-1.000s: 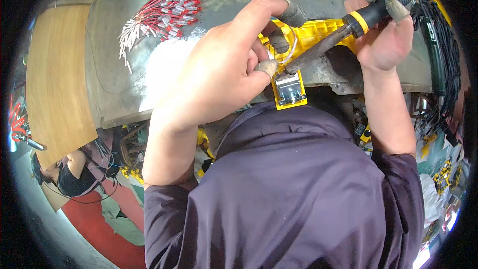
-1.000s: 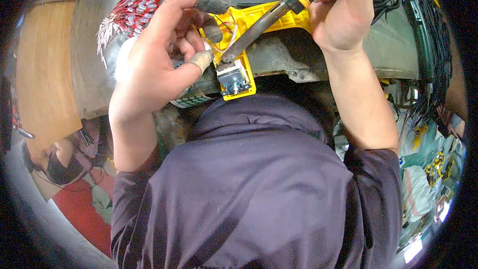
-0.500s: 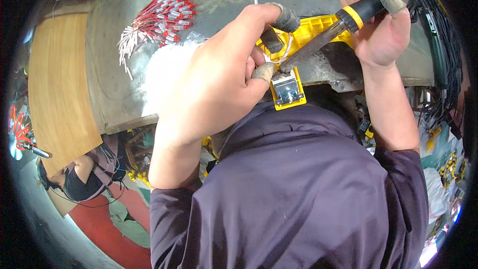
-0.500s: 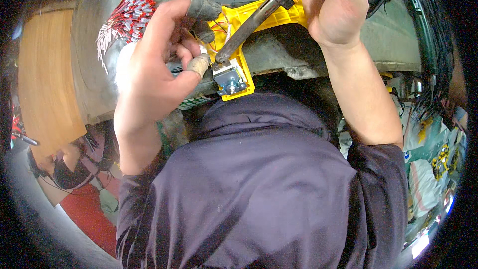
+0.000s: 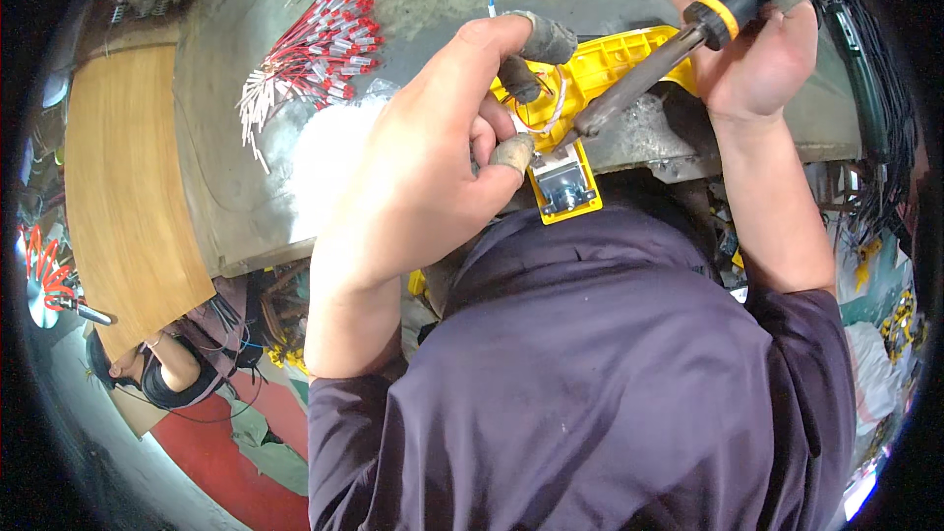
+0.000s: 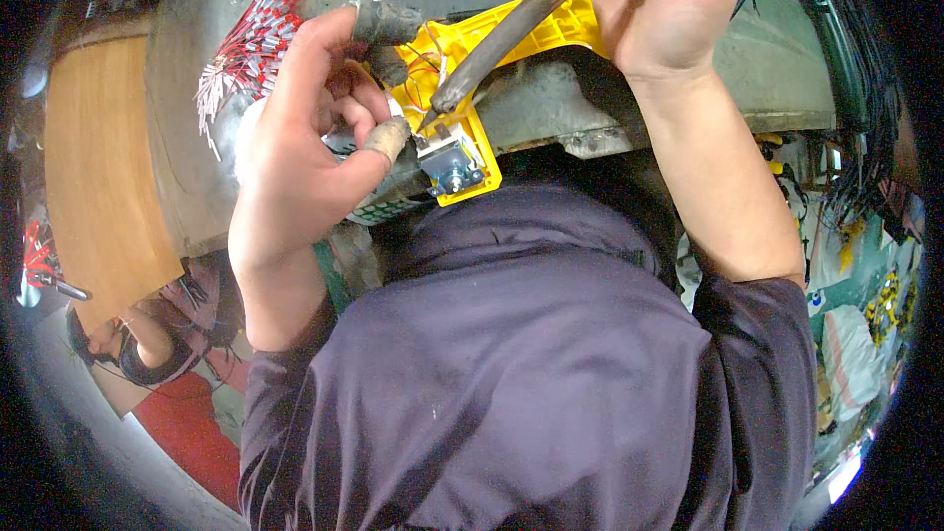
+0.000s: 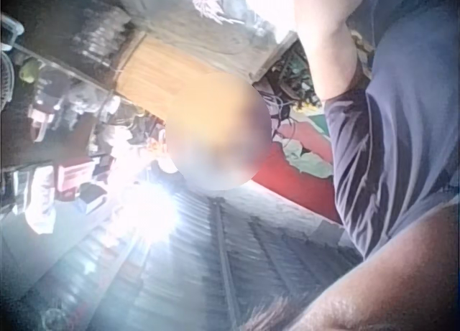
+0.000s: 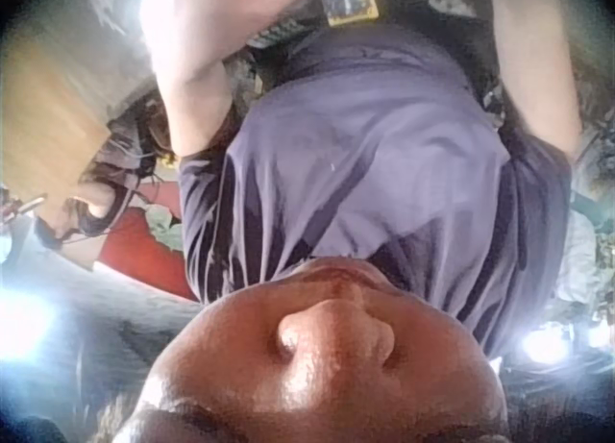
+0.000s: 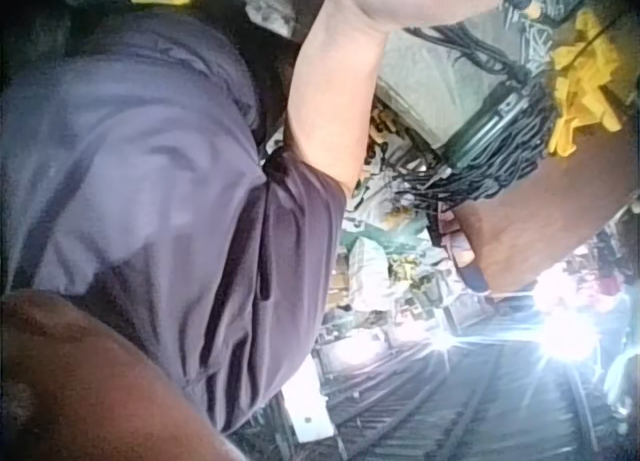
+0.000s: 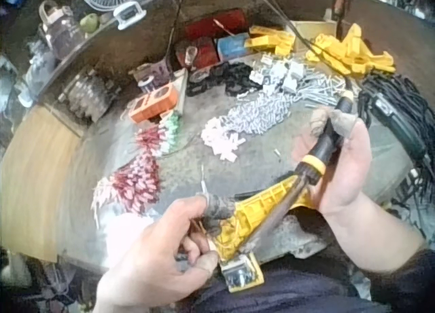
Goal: Soldering wires and assembling components into a yellow plastic device housing.
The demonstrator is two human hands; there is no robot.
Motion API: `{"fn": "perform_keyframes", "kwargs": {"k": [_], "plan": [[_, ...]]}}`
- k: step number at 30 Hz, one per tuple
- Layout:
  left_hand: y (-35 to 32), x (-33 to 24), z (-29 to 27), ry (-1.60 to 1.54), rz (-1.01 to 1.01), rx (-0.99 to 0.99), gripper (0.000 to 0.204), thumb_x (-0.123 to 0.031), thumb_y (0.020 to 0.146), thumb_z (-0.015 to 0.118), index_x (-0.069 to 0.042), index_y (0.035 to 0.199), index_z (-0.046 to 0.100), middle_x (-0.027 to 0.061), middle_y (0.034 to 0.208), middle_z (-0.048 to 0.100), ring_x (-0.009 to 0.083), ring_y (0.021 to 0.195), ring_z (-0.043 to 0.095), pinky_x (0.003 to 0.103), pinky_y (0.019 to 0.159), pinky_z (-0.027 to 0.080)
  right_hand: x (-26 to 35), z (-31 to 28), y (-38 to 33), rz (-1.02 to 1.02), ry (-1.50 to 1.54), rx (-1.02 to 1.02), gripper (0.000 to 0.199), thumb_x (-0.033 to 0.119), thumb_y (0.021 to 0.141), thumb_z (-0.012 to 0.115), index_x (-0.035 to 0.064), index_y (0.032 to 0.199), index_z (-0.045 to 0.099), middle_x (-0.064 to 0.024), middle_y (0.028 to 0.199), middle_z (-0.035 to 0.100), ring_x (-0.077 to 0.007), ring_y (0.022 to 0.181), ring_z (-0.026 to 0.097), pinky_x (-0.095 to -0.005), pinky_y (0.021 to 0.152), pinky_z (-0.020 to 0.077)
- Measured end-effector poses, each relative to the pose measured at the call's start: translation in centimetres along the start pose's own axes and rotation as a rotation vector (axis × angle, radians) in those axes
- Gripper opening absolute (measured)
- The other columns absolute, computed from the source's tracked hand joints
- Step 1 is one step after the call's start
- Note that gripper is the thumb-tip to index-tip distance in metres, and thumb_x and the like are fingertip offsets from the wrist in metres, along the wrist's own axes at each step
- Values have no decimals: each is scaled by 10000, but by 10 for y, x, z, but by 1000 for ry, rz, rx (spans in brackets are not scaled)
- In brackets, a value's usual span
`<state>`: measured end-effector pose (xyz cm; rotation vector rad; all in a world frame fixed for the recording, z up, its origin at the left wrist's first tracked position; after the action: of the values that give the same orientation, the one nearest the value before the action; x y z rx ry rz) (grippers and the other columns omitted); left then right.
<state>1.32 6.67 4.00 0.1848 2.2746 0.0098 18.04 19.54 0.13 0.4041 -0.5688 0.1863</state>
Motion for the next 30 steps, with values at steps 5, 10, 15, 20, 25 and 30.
{"fn": "perform_keyframes", "kwargs": {"k": [5, 10, 15, 20, 25, 30], "plan": [[-2, 5, 0, -33, 2, -23, 667, 107, 675, 632, 18, 1300, 416, 49, 920, 551, 72, 692, 527, 195, 623, 446, 15, -55, -5, -51, -85, -381, 360, 309, 844, 502, -16, 983, 574, -154, 869, 568, -273, 798, 532, -395, 783, 447], [-6, 12, 1, -105, 31, -19, 791, 132, 664, 635, 20, 1373, 305, 78, 1030, 518, 103, 746, 558, 208, 617, 455, 16, -50, -6, -79, -103, -607, 324, 289, 847, 490, -11, 931, 580, -164, 850, 558, -279, 789, 524, -396, 767, 451], [-5, 12, 2, -98, 27, 19, 844, 154, 661, 630, 19, 1400, 245, 95, 1117, 485, 116, 772, 562, 209, 604, 455, 13, -40, 7, 41, 83, -143, 286, 280, 842, 476, 2, 845, 542, -62, 700, 369, -183, 648, 318, -318, 591, 283], [-2, 11, 2, -123, 48, 24, 823, 157, 664, 622, 20, 1394, 267, 92, 1141, 475, 116, 773, 557, 204, 596, 453, 12, -38, 5, 58, 105, -138, 281, 274, 843, 461, 3, 836, 535, -38, 681, 309, -164, 634, 263, -307, 567, 227], [-6, 15, -1, -110, 57, 17, 823, 157, 663, 622, 24, 1397, 272, 93, 1148, 473, 116, 774, 554, 204, 593, 452, 11, -26, -5, -103, -190, -772, 305, 297, 882, 478, 0, 861, 543, -93, 746, 491, -208, 675, 449, -329, 637, 414], [-3, 9, 1, -122, 46, 19, 836, 158, 662, 625, 26, 1402, 258, 80, 1064, 497, 119, 770, 556, 207, 595, 452, 21, -81, 3, 42, 131, -196, 294, 286, 897, 498, 1, 939, 558, -164, 901, 608, -265, 856, 589, -412, 794, 509]]}}
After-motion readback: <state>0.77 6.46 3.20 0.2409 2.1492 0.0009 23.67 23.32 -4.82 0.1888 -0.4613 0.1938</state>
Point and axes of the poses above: each hand's wrist, its own y-axis towards the middle knuckle, its own z-axis out of the palm, x = y × z, the point moved 7 cm from there along y, towards the middle knuckle
